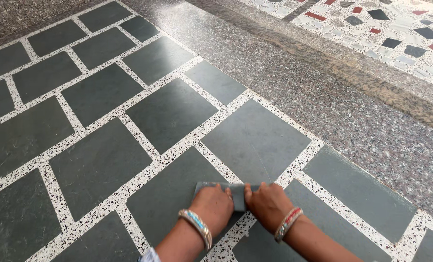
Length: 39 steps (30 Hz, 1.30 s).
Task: The person scrubs a tiled floor using a small block, moving it back and forth over the tiles and grout lines.
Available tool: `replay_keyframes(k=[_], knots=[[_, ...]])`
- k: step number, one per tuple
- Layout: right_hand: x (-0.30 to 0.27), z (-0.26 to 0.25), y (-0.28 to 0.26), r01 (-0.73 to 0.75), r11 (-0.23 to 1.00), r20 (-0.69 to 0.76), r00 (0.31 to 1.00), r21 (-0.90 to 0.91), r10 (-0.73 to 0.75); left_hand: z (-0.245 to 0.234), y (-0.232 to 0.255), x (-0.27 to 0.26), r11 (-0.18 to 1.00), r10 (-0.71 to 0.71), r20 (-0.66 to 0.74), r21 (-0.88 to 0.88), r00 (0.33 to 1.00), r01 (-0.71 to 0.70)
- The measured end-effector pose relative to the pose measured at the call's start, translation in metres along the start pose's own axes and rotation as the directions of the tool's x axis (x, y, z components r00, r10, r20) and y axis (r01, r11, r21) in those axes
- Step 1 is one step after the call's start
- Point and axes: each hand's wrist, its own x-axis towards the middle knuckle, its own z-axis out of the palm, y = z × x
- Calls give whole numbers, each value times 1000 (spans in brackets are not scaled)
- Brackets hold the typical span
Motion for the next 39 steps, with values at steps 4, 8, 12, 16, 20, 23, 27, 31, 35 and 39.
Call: replay_keyframes(k=[4, 8, 12, 16, 20, 23, 27, 31, 35, 39], knots=[[39, -15, 30, -65, 998, -100, 993, 11, 66, -10, -27, 32, 997, -69, -29, -24, 997, 68], [60, -15, 43, -81, 992, -111, 991, -97, 70, -9, -41, 55, 988, -150, -8, -21, 989, 150], [59, -10, 34, -122, 985, -156, 982, -125, 102, 4, -44, 55, 986, -157, -187, 17, 970, 163], [37, -2, 2, -79, 992, -111, 991, -95, 69, 4, -31, 22, 992, -116, -103, 35, 988, 121], [7, 5, -43, -4, 996, -37, 999, -94, 1, 10, -9, -33, 995, -52, 66, -85, 996, 57], [-11, 7, -82, 89, 994, -4, 996, -68, -90, 23, 1, -76, 999, 15, -20, -29, 1000, -15], [-18, 1, -116, 242, 970, -3, 970, -1, -242, 30, 2, -126, 993, 43, 118, -116, 992, -29], [0, -16, -130, 198, 980, 29, 980, -7, -198, 35, -19, -141, 992, 8, 36, -130, 999, -3], [41, -35, -120, 123, 992, -73, 990, -27, -125, 39, -60, -117, 993, -59, 21, -100, 998, 61], [92, -54, -91, 60, 995, -67, 996, -84, -66, 42, -103, -67, 992, -128, 13, -8, 992, 128]])
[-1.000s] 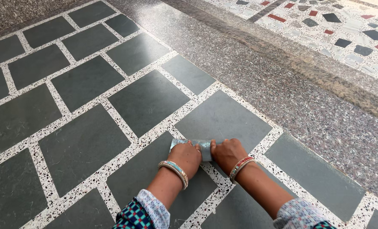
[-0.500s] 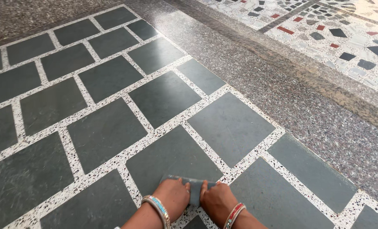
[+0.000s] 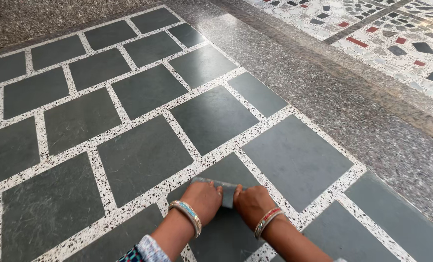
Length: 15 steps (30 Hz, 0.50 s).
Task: The person scrubs a tiled floor using a small block, moving it back and forth over the tiles and grout lines.
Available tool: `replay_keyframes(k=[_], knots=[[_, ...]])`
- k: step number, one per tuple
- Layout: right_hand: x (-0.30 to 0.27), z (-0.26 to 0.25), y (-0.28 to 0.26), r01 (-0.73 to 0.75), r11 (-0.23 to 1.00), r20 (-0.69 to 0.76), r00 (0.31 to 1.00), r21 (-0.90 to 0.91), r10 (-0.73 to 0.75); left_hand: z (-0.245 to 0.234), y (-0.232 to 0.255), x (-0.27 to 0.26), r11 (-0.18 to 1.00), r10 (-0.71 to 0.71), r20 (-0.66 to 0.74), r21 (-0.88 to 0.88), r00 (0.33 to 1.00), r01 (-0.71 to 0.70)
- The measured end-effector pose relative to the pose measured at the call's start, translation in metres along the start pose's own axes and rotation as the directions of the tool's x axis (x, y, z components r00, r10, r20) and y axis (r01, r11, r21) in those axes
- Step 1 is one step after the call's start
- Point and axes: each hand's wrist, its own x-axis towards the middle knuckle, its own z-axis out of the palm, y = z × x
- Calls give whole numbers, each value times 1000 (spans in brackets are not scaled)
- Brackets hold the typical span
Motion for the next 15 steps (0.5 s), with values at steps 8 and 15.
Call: replay_keyframes(k=[8, 15], knots=[[62, -10, 63, -129, 991, 41, 991, -25, 130, -24, -36, 75, 988, -144, -77, -68, 987, 139], [46, -3, 63, -187, 981, 85, 979, 43, 183, -48, -17, 63, 995, -90, 33, -37, 995, 91]])
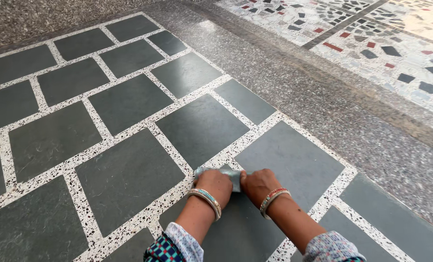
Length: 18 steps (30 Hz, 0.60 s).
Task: The person scrubs a tiled floor using a small block, moving it back and forth over the tiles and grout lines.
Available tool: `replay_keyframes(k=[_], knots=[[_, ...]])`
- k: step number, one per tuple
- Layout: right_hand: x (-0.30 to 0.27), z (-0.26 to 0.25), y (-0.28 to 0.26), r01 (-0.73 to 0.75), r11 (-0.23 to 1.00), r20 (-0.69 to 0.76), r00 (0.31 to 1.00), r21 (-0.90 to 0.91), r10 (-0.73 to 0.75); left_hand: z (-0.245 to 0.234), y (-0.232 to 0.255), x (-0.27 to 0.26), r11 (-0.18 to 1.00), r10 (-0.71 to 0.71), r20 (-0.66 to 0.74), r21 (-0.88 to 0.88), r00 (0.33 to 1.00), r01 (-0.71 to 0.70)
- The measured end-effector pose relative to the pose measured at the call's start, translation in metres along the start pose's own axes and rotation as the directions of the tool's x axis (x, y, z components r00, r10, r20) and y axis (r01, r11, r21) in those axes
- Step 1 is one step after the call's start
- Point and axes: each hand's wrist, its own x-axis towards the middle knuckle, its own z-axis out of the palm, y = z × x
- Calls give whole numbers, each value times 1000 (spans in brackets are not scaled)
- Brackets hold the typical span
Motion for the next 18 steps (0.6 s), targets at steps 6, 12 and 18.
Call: replay_keyframes(k=[6, 12, 18], knots=[[-67, 8, 13, 165, 983, 176, 973, -78, -149, -11, 57, -27, 994, 112, 115, -16, 987, -111], [-114, 10, 37, 189, 980, 319, 934, -57, -162, -33, 98, -23, 977, 199, 205, 37, 958, -210], [-91, 18, 76, 182, 983, 222, 959, -9, -176, -36, 90, 1, 969, 239, 120, -91, 964, -229]])
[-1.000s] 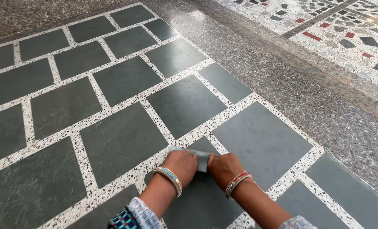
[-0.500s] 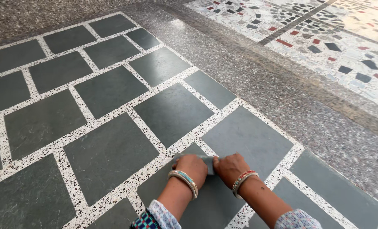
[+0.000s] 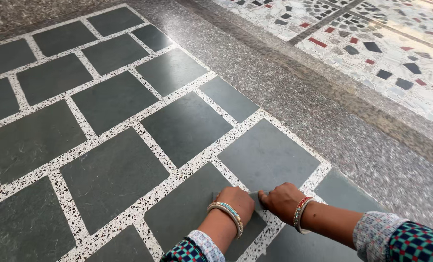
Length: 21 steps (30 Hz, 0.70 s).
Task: The person scrubs a tiled floor using a small block, moving it back and forth over the tiles and grout lines.
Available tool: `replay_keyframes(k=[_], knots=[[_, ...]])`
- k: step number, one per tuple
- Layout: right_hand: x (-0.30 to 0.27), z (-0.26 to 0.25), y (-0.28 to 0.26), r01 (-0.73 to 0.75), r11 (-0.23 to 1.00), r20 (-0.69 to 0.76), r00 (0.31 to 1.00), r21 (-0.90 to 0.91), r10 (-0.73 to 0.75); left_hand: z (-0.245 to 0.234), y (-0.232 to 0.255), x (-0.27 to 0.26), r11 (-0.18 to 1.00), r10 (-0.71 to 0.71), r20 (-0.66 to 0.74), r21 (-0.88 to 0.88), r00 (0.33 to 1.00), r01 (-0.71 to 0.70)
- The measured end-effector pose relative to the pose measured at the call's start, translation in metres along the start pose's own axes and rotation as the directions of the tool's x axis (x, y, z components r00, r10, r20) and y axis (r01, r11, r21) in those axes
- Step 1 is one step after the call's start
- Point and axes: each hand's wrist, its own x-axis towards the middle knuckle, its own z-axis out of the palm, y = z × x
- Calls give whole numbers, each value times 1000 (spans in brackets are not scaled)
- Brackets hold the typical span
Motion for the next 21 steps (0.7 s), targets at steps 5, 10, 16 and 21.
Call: replay_keyframes(k=[5, 10, 16, 21], knots=[[27, 11, 40, 23, 1000, -149, 989, -21, -25, -24, -8, 35, 997, -77, 76, -10, 994, 78], [70, 19, 90, 75, 973, -336, 930, -217, -147, -39, -10, 75, 953, -296, 82, -32, 952, 300], [56, 19, 119, 195, 959, -341, 905, -204, -256, -30, 28, 102, 913, -390, 76, -98, 918, 396], [-11, 76, 130, 315, 926, -61, 941, -209, -334, -15, 106, 122, 901, -363, 94, -217, 927, 375]])
